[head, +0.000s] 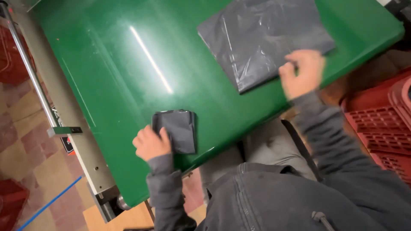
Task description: Folding grey plastic bags and placing them into a red storage crate.
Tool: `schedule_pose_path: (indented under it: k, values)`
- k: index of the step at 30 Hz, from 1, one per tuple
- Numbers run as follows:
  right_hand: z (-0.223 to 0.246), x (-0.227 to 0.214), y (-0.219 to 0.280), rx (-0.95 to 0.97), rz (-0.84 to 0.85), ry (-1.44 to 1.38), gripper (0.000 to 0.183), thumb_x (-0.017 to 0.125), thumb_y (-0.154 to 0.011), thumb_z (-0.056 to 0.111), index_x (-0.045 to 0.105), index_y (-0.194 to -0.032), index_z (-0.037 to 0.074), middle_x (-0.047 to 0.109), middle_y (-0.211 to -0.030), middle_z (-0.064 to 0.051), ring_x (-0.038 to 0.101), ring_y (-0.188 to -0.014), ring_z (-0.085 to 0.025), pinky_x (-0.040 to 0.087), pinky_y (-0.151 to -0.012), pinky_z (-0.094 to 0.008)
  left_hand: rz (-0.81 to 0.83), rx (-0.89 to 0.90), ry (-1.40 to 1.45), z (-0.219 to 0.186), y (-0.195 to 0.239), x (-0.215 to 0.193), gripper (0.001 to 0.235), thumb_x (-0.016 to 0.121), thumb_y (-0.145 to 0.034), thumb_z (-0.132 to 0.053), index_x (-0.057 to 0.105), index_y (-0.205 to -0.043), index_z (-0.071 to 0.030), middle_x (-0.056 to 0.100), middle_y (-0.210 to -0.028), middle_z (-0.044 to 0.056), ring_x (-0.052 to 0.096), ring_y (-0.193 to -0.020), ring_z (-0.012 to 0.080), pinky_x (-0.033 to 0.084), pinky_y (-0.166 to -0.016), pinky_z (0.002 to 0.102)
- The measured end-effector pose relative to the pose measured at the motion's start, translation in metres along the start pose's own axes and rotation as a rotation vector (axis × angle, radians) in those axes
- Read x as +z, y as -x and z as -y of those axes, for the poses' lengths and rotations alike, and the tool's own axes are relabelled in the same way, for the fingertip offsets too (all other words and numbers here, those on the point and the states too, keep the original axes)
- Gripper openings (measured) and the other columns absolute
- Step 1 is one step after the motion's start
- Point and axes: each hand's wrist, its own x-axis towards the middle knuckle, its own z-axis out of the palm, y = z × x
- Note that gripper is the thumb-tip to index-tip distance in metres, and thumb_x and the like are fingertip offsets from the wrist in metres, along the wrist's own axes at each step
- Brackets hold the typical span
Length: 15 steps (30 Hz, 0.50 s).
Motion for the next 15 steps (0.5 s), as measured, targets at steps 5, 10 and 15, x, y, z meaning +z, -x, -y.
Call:
schedule_pose_path:
  k: [5, 10, 15]
  values:
    - [-0.167, -0.034, -0.03, 0.398, 0.051, 0.182, 0.052, 0.078, -0.099, 0.016, 0.049, -0.13, -0.013, 0.053, -0.12, -0.026, 0.06, -0.099, -0.035, 0.055, -0.085, -0.042, 0.081, 0.389, 0.982, -0.165, -0.017, -0.046, 0.04, 0.073, -0.088, -0.029, 0.063, -0.11, 0.002, 0.067, -0.095, 0.018, 0.063, -0.081, 0.0361, 0.052, -0.075, 0.043]
    - [-0.235, -0.021, -0.016, 0.661, 0.274, 0.024, 0.062, 0.09, -0.079, 0.028, 0.059, -0.128, 0.005, 0.068, -0.101, -0.014, 0.066, -0.091, -0.025, 0.055, -0.087, -0.039, 0.548, 0.209, 1.012, -0.256, -0.029, -0.013, 0.053, 0.073, -0.087, -0.041, 0.052, -0.123, -0.007, 0.068, -0.104, 0.01, 0.07, -0.09, 0.0288, 0.056, -0.084, 0.042]
    - [-0.205, -0.056, -0.023, 0.891, 0.758, -0.064, 0.071, 0.086, -0.076, 0.054, 0.07, -0.117, -0.003, 0.074, -0.101, -0.023, 0.072, -0.095, -0.033, 0.055, -0.088, -0.048, 0.746, 0.093, 0.76, -0.25, -0.029, 0.002, 0.056, 0.069, -0.085, -0.061, 0.05, -0.112, -0.015, 0.076, -0.093, 0.006, 0.073, -0.102, 0.0367, 0.056, -0.093, 0.049]
